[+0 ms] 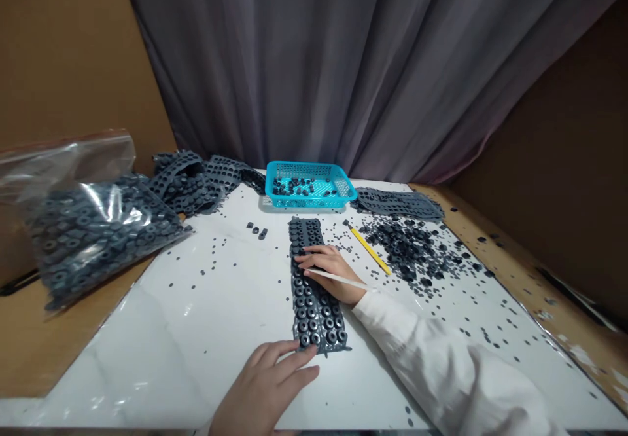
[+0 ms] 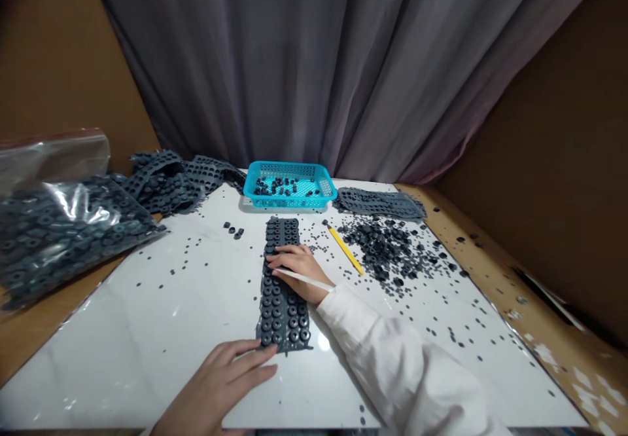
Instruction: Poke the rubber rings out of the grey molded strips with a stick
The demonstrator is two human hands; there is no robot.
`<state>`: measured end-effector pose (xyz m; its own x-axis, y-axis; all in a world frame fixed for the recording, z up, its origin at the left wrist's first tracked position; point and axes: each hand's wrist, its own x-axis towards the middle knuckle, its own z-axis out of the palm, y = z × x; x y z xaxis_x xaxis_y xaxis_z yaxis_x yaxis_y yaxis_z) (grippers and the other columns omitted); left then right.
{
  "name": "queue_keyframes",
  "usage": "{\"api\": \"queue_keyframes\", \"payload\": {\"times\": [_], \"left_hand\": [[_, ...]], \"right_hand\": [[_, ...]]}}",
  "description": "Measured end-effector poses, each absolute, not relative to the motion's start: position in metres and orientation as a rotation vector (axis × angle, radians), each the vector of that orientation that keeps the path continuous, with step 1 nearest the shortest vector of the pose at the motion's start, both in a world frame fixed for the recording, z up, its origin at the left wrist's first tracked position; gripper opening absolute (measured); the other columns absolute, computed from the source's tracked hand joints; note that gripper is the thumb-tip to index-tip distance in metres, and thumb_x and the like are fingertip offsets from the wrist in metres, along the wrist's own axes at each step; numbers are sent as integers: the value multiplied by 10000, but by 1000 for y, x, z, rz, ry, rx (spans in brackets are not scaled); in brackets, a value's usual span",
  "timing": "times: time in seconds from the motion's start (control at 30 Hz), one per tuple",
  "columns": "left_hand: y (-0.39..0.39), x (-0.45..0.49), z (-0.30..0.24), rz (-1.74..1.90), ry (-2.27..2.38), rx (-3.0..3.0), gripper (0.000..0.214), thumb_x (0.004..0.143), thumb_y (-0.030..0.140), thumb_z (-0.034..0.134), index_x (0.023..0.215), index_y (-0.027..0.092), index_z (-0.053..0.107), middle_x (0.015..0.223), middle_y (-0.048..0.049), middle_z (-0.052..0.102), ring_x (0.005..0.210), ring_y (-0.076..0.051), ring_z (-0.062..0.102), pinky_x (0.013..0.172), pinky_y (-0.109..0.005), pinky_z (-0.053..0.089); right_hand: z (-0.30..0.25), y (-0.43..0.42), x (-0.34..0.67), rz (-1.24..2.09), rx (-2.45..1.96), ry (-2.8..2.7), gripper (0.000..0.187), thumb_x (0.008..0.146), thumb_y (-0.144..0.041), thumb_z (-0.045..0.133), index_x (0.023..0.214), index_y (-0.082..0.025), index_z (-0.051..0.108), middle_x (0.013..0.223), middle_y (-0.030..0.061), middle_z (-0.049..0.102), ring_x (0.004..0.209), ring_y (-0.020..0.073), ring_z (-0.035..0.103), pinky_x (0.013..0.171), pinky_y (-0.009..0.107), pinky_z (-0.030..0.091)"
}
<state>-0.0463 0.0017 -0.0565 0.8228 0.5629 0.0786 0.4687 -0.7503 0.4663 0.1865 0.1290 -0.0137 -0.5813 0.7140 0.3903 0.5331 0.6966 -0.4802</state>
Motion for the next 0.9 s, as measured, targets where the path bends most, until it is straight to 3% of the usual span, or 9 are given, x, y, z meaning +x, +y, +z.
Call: {"api": "queue_keyframes", "payload": {"times": [0.27,0.47,0.6,0.9], "left_hand": [[3,-47,-57,340,761,2581,689,741,447,703,1354,300,426,1447,-22,453,1233,-272,452,982,-386,390],[3,-48,-55,437,717,2597,593,829,542,583,1341,273,449,1436,-33,467,1216,-259,470,972,-372,402],[3,-47,-56,385,730,2545,626,805,499,627,1361,295,425,1446,-34,454,1237,-274,454,992,-392,385],[2,-45,-56,312,757,2511,689,748,425,692,1363,307,406,1457,-36,439,1246,-287,442,1009,-415,368]], "right_hand": [[-16,154,190,24,-1032,-2425,178,955,-261,493,1003,-213,658,1126,71,708,1044,224,609,887,417,382],[-11,147,189,384,-1064,-2063,157,932,-301,524,991,-228,649,1099,69,709,1071,229,592,914,423,463],[-12,139,184,630,-931,-2079,154,917,-337,550,944,-235,662,1061,69,724,1081,223,598,933,430,487],[-19,142,187,525,-966,-2210,142,922,-300,545,1008,-240,642,1102,62,717,1123,227,585,947,440,445]]}}
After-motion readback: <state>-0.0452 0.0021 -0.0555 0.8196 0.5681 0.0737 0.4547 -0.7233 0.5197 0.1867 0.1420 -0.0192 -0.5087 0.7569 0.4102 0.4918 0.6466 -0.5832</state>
